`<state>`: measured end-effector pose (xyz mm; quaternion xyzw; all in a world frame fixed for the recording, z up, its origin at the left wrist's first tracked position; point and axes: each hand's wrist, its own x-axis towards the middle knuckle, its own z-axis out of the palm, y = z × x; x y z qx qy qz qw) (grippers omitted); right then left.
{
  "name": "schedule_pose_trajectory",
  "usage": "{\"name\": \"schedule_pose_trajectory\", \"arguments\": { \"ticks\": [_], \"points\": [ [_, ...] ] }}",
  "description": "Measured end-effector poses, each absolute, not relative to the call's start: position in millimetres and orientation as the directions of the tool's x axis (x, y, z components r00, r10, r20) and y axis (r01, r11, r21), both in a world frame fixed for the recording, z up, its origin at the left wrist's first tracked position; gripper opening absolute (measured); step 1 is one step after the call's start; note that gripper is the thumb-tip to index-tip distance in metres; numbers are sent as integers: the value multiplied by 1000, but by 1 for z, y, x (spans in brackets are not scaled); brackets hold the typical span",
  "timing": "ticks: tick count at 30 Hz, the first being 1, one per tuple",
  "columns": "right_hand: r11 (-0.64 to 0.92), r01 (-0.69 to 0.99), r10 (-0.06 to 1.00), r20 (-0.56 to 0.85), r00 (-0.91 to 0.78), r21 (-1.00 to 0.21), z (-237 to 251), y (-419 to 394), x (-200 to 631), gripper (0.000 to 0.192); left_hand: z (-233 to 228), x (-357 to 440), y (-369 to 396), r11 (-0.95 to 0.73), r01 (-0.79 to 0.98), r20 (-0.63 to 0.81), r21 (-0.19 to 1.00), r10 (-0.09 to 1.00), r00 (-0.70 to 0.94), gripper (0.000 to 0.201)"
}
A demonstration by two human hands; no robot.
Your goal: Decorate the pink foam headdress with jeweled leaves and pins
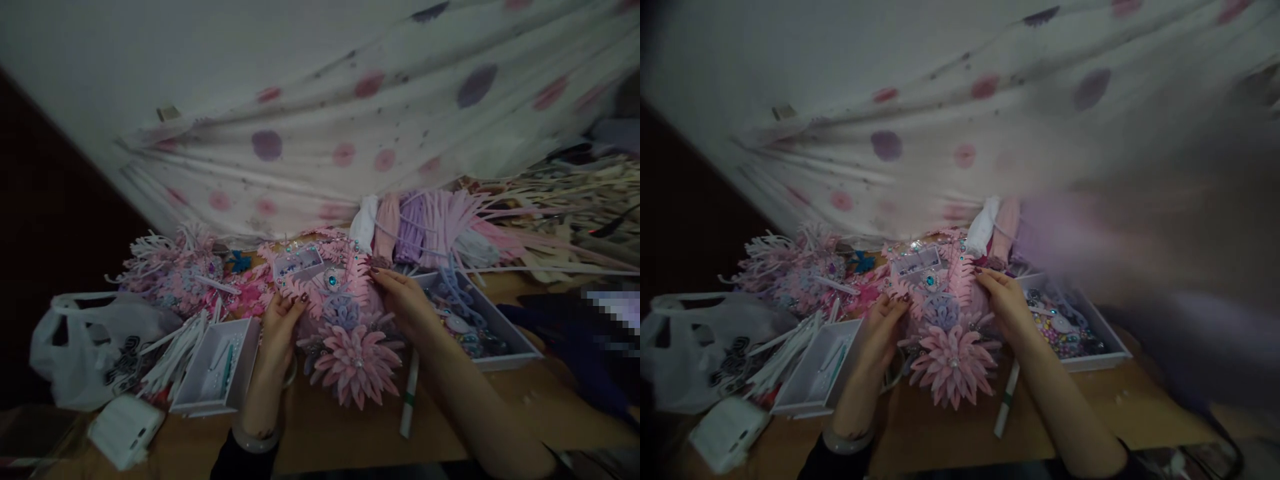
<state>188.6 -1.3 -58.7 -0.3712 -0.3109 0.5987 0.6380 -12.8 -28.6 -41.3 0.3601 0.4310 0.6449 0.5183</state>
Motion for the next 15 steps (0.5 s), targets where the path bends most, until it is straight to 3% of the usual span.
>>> {"name": "schedule_pose_trajectory", "arguments": {
  "ticks": [8,15],
  "points": [
    [139,-551,967,-6,254,-823,-72,8,193,18,-47,-24,-32,-119,-334,8,935,949,-316,39],
    [237,-574,931,14,365,-784,-68,1,194,44,-49,-26,-48,-237,-160,123,958,848,-515,32]
  ]
}}
